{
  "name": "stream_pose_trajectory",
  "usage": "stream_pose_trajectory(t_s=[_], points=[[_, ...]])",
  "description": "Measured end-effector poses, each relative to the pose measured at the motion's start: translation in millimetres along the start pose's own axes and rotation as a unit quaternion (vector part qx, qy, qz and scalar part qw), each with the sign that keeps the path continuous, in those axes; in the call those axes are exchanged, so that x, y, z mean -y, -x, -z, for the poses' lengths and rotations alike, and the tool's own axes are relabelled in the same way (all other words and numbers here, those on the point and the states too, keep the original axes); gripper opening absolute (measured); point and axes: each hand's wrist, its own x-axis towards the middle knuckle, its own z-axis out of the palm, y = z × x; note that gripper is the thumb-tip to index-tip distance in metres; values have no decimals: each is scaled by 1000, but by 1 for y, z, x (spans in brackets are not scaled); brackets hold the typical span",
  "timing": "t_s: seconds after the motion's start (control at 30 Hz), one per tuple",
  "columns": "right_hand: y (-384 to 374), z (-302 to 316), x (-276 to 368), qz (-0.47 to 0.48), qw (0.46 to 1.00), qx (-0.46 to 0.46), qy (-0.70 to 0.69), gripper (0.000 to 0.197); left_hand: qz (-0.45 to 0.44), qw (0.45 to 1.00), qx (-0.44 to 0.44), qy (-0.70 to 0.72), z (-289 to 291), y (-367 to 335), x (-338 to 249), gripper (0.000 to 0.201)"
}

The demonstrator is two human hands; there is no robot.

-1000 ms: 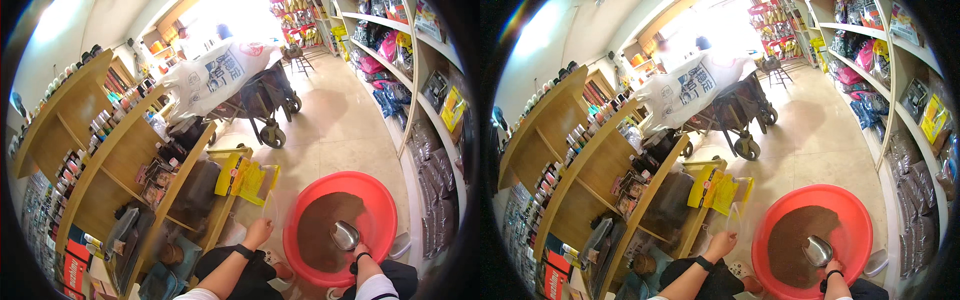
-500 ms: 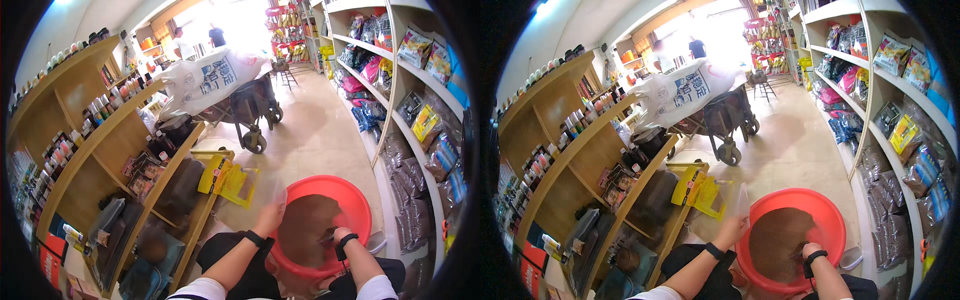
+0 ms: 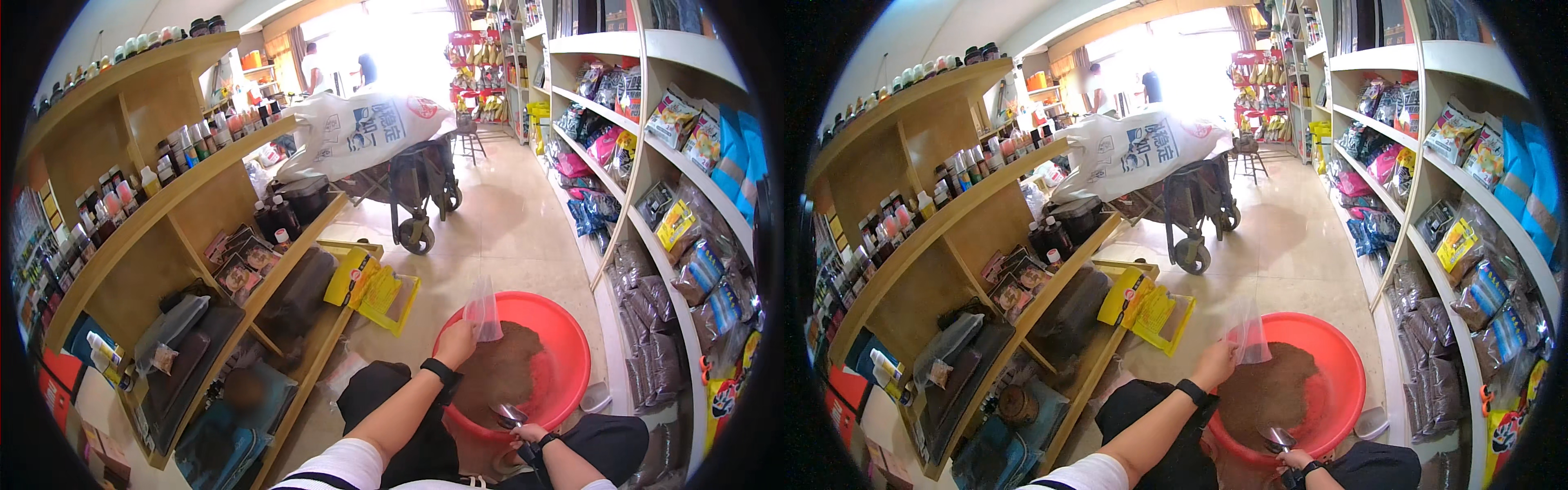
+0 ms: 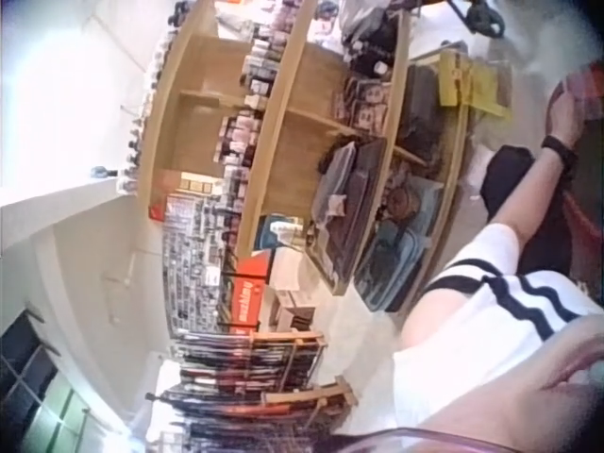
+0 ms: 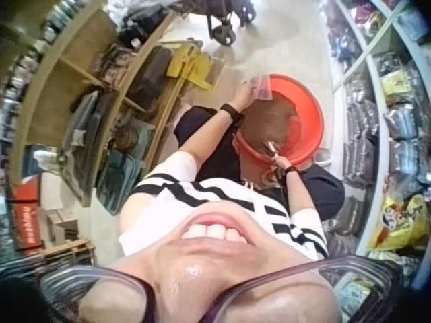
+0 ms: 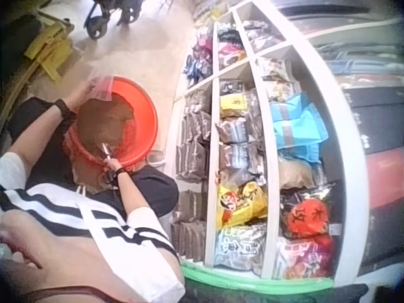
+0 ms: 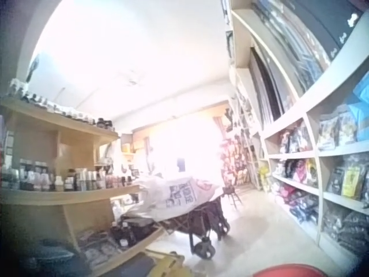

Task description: The person fills plastic bags with brown granules from a red basin using a metal scoop, seals them, and places them on a shelf. After filling several bags, they pour the remaining granules from the basin into a final bag.

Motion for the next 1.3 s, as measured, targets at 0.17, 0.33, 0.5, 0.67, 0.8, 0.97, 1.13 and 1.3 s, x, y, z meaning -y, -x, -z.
stream_pose_trajectory(t_s=[0.17, 0.33, 0.5, 0.67, 0.8, 0.97, 1.13, 1.3], points=[[7, -11, -7, -31, 984, -9, -173, 27, 3, 996, -74, 49, 0, 5, 12, 21], [8, -12, -7, -114, 977, 73, -163, 18, 58, 998, -25, 32, 25, 11, 1, 21], [32, -29, -1, -51, 940, 28, -335, 23, 69, 989, -46, 122, 45, 12, -14, 24], [80, -29, 42, -8, 967, 52, -248, 28, 57, 993, -108, 2, 54, -3, 1, 14], [132, -14, 104, 110, 909, 76, -394, 17, 57, 976, -206, 32, 76, -19, 30, 23], [183, -10, 187, 199, 868, 30, -454, 22, 67, 972, -221, 35, 104, -21, 47, 29], [191, -7, 240, 215, 852, 42, -475, 14, 85, 974, -210, -15, 120, -8, 52, 29], [187, -21, 221, 228, 857, 24, -462, 12, 96, 968, -232, -15, 120, -3, 54, 28]])
